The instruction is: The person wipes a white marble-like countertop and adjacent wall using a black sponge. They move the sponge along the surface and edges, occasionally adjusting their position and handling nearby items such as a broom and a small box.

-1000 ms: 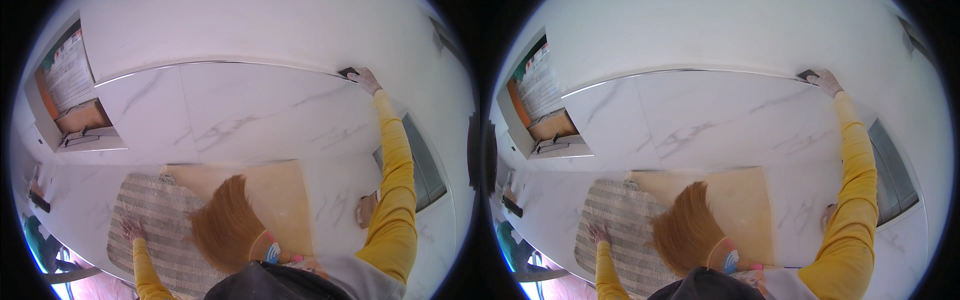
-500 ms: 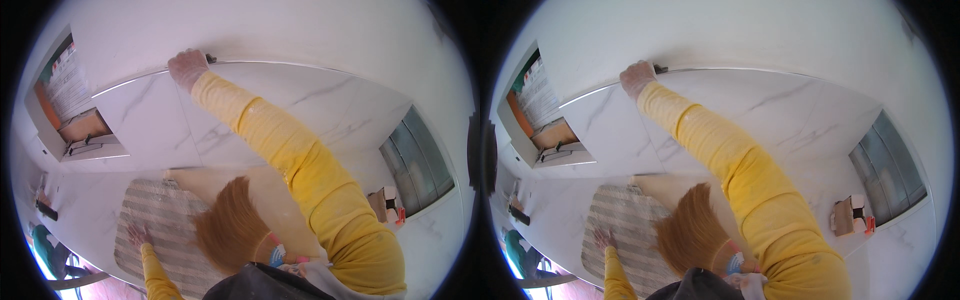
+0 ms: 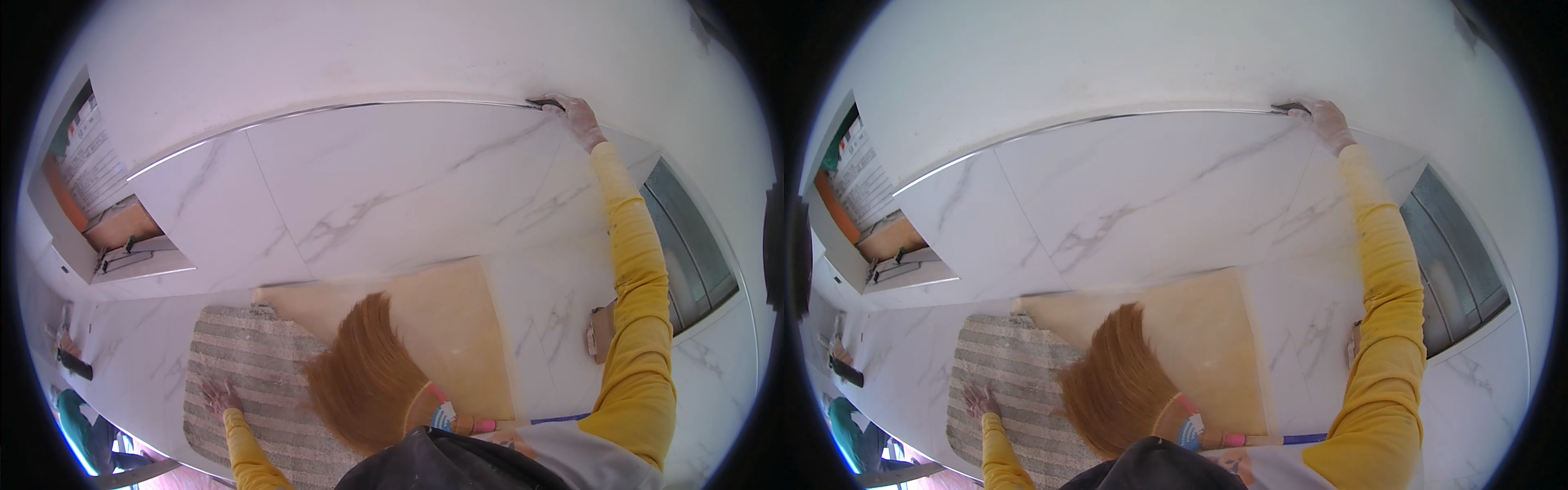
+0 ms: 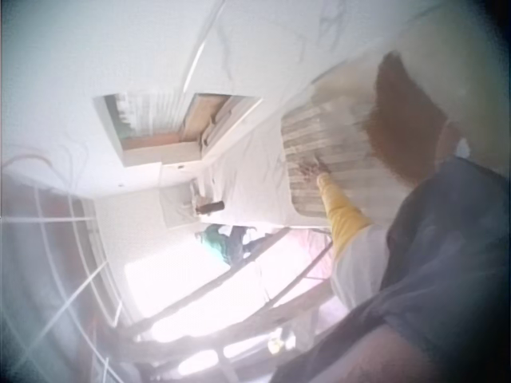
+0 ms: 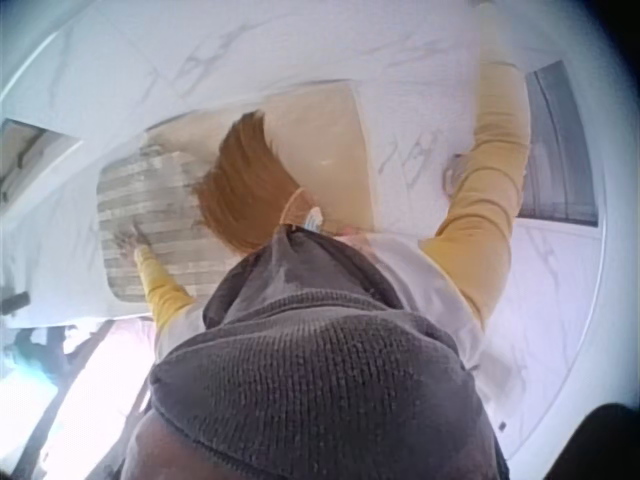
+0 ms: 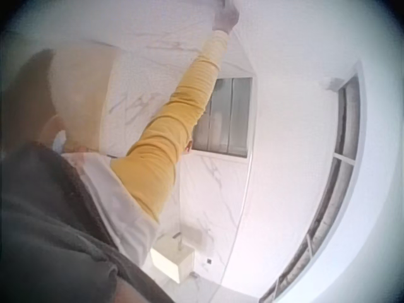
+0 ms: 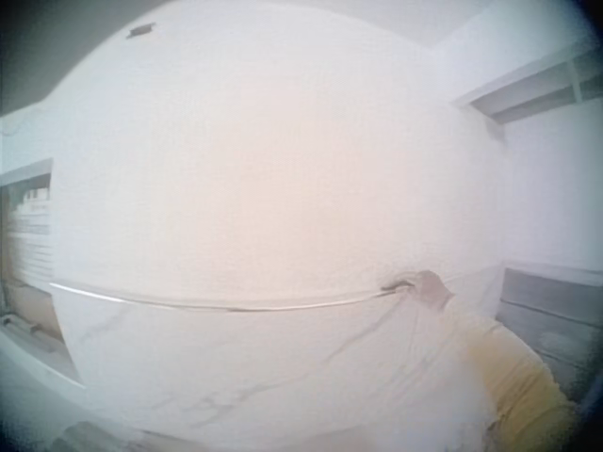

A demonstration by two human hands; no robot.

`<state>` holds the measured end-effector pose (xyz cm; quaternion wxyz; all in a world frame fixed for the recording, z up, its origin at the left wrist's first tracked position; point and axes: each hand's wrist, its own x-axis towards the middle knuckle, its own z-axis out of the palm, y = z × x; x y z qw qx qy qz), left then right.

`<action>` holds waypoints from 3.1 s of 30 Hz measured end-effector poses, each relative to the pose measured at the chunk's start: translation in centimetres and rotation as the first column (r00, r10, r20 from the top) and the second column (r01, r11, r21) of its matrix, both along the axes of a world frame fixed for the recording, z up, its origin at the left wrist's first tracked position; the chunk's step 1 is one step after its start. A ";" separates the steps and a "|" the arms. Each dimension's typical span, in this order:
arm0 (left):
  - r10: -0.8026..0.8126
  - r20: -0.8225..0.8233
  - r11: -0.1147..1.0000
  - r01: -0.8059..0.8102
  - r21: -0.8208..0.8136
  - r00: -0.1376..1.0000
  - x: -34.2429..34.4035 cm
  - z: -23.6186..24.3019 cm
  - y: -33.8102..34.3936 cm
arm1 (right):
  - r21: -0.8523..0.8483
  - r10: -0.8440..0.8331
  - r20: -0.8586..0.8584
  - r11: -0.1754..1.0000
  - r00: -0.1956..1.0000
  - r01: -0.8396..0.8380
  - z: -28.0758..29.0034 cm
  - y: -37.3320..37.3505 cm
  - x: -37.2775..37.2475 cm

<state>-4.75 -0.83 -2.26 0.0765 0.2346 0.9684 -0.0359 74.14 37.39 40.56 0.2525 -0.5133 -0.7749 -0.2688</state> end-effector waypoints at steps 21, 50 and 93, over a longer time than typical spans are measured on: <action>-0.024 0.112 0.992 0.010 0.128 0.993 -1.4 2.4 -2.4 | -0.017 0.298 0.163 0.954 0.940 -0.300 1.6 -4.2 -57.5; -0.034 0.143 0.978 0.003 0.208 0.989 -2.1 1.5 -2.4 | -0.378 0.382 0.163 0.876 0.910 -0.300 7.1 -1.7 -64.9; -0.034 0.185 0.978 -0.005 0.209 0.982 -2.6 1.5 -2.7 | -0.016 0.330 0.344 0.938 0.879 -0.346 2.3 -5.5 -77.5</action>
